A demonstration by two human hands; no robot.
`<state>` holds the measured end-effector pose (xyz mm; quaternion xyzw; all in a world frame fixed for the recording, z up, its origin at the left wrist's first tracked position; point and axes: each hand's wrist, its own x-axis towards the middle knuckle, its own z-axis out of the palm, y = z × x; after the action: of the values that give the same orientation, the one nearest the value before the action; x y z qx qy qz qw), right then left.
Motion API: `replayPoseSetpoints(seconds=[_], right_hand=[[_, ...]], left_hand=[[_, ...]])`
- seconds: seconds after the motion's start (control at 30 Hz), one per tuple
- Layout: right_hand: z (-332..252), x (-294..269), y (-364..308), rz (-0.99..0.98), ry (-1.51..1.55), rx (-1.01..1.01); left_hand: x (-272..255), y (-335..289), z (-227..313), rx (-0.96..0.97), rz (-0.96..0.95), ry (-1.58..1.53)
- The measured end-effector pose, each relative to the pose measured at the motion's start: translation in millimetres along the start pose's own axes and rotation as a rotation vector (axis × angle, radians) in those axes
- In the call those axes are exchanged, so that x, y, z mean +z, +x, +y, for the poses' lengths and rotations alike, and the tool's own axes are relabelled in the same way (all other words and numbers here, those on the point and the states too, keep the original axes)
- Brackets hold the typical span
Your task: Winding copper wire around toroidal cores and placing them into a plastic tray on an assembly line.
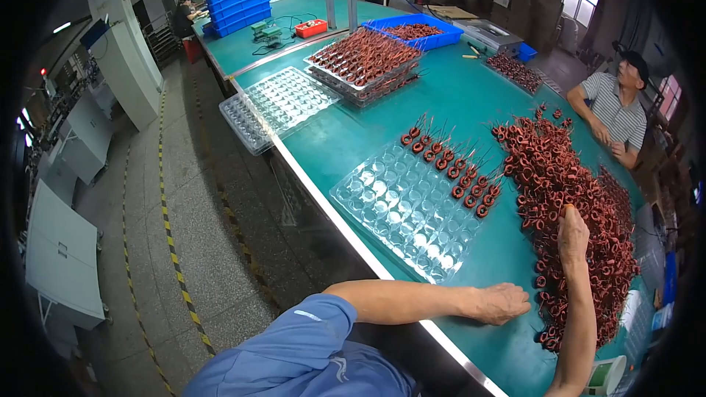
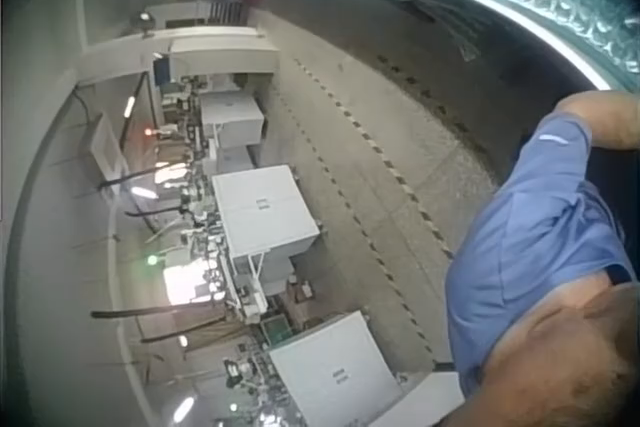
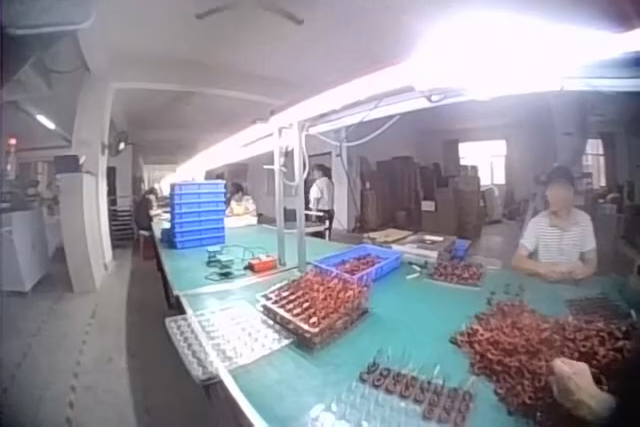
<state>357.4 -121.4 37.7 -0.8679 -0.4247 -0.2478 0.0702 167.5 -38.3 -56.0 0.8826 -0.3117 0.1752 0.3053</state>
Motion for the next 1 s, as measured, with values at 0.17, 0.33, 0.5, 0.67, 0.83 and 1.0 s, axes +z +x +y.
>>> replayPoseSetpoints(seconds=[0.17, 0.33, 0.5, 0.67, 0.83, 1.0], right_hand=[[-13, -13, -1, 0.147, 0.154, 0.02], [-3, -48, 4, 0.363, 0.526, 0.368], [-39, -78, -6, 0.482, 0.845, 0.432], [-81, -73, -28, 0.211, 1.067, 0.397], [-92, -66, -34, 0.179, 1.142, 0.44], [-89, -67, -43, 0.19, 0.993, 0.358]], left_hand=[[-6, -1, -2, -0.024, 0.027, -0.058], [-26, 15, 0, -0.192, 0.334, -0.483], [-61, 21, -3, -0.519, 0.373, -1.234], [-62, 27, -6, -0.363, 0.588, -1.459], [-66, 29, -8, -0.28, 0.686, -1.383], [-78, 25, -6, -0.372, 0.757, -1.34]])
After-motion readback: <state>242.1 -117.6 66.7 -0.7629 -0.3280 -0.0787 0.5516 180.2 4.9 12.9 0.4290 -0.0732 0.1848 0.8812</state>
